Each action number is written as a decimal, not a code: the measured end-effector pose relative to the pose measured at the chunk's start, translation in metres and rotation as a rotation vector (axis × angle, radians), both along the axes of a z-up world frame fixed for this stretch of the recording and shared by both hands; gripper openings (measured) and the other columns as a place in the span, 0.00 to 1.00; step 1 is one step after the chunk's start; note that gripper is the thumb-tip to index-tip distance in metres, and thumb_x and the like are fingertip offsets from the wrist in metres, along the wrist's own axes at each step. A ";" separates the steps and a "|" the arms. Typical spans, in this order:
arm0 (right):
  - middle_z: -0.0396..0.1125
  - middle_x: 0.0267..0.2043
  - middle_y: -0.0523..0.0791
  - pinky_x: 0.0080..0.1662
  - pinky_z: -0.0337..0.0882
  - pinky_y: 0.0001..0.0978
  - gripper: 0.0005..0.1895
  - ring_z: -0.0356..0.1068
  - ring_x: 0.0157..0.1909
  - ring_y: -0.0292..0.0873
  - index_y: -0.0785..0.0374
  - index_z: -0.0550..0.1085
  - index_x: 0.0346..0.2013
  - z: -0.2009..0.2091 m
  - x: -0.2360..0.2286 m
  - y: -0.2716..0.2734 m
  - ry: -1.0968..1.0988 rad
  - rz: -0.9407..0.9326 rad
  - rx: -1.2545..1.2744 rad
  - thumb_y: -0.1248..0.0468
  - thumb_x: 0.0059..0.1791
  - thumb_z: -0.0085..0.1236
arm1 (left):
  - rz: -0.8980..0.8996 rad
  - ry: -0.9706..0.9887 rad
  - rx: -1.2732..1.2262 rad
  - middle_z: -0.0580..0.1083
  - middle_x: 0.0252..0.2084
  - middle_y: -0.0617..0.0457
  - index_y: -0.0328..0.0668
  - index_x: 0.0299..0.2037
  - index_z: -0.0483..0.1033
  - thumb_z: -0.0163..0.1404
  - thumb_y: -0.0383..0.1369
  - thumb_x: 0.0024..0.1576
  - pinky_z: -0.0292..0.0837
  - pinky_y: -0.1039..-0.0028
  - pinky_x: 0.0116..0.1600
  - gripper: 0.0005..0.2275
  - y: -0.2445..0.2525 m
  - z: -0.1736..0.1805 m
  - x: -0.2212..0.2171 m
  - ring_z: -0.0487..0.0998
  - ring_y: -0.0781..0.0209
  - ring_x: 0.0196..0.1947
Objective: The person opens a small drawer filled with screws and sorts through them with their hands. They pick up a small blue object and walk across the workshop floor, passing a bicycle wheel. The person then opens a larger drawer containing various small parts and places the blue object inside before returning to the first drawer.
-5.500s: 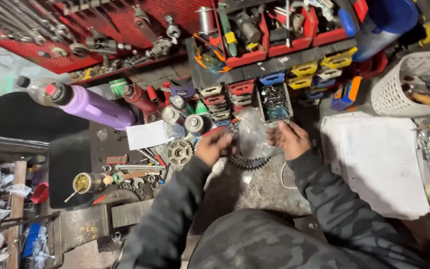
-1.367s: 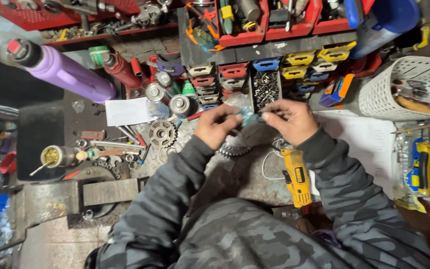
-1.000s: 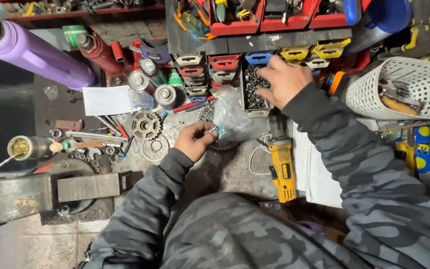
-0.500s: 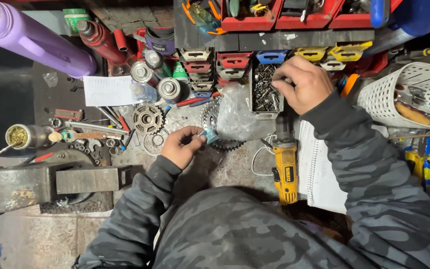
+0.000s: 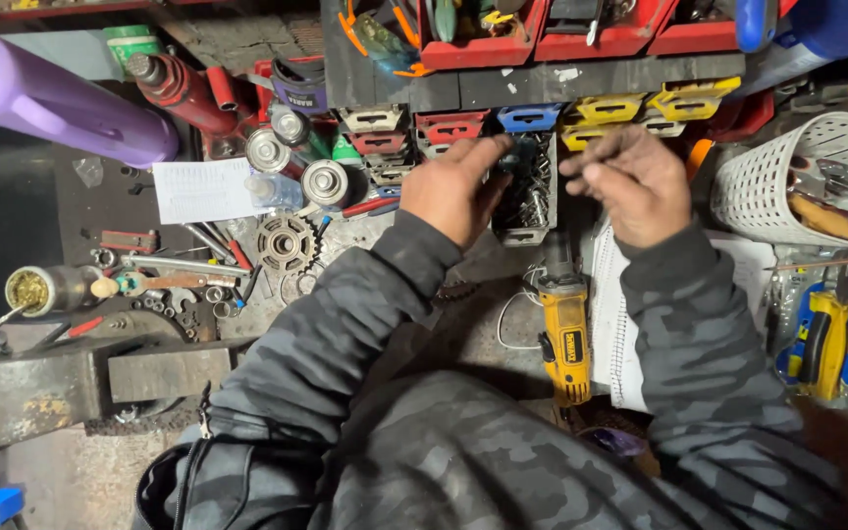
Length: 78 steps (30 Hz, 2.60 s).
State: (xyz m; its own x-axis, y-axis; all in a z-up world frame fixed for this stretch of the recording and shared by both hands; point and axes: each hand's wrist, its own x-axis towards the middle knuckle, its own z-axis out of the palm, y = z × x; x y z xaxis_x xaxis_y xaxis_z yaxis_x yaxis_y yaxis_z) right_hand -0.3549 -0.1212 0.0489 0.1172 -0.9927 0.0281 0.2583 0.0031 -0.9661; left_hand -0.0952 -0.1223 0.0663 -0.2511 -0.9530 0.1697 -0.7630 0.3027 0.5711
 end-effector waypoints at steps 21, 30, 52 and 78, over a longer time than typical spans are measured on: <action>0.71 0.40 0.66 0.31 0.80 0.36 0.25 0.77 0.33 0.54 0.71 0.74 0.56 -0.009 0.034 0.021 0.665 -0.084 0.212 0.56 0.53 0.68 | 0.178 0.408 0.148 0.79 0.33 0.58 0.56 0.40 0.80 0.60 0.50 0.57 0.80 0.62 0.43 0.13 0.014 -0.027 0.012 0.84 0.50 0.37; 0.66 0.23 0.47 0.22 0.67 0.27 0.12 0.65 0.23 0.35 0.60 0.76 0.41 -0.025 0.039 0.090 0.478 0.054 0.279 0.55 0.51 0.64 | 0.077 0.710 0.594 0.83 0.40 0.44 0.41 0.57 0.76 0.65 0.45 0.50 0.79 0.57 0.53 0.26 0.070 -0.039 0.026 0.85 0.45 0.44; 0.69 0.33 0.51 0.27 0.76 0.33 0.16 0.71 0.28 0.43 0.66 0.75 0.56 -0.181 0.200 0.274 0.344 0.248 0.674 0.63 0.55 0.55 | 0.198 0.161 0.029 0.74 0.43 0.60 0.56 0.49 0.81 0.57 0.39 0.59 0.78 0.69 0.50 0.09 0.296 -0.135 0.212 0.79 0.56 0.45; 0.73 0.55 0.56 0.56 0.78 0.45 0.24 0.76 0.53 0.50 0.68 0.71 0.58 -0.165 0.212 0.290 -0.247 0.111 0.821 0.57 0.52 0.44 | -0.288 -0.584 0.335 0.77 0.39 0.53 0.56 0.38 0.84 0.45 0.34 0.57 0.78 0.47 0.38 0.11 0.228 -0.171 0.173 0.84 0.43 0.36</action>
State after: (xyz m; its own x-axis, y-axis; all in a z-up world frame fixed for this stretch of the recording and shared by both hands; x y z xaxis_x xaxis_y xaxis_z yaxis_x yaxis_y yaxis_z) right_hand -0.1430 0.1686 -0.1165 0.2998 -0.6927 -0.6559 0.4171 0.7135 -0.5630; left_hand 0.0774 0.1059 -0.1049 -0.4604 -0.8127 -0.3572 -0.8877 0.4183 0.1924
